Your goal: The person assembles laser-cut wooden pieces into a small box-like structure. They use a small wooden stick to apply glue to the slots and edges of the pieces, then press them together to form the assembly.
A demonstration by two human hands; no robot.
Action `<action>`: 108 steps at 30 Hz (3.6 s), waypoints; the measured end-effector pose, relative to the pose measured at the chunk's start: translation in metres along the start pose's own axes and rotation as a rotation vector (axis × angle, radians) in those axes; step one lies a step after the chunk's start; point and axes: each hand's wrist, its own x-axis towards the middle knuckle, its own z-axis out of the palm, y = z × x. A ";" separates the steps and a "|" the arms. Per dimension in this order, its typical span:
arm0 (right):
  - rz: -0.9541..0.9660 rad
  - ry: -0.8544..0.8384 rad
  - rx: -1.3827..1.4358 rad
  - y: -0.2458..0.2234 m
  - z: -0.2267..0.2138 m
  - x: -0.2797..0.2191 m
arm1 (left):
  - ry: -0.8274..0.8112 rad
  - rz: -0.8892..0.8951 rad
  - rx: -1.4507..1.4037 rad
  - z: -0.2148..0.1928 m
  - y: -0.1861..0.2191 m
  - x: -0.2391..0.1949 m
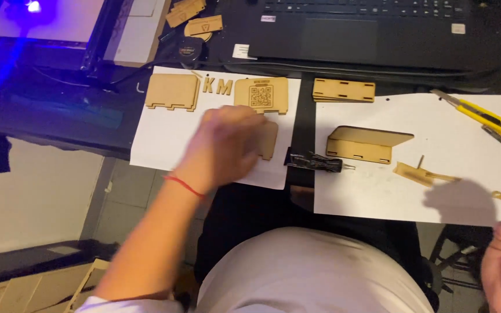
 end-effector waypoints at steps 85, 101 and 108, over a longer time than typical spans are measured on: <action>-0.934 -0.251 -0.168 -0.165 0.212 -0.105 | -0.391 -0.485 -1.044 -0.145 0.220 -0.022; -0.963 -0.115 -0.126 -0.168 0.197 -0.099 | -0.308 -0.329 -0.980 -0.126 0.212 -0.020; -0.867 0.099 -0.070 -0.177 0.192 -0.085 | -0.247 -0.223 -0.928 -0.115 0.208 -0.019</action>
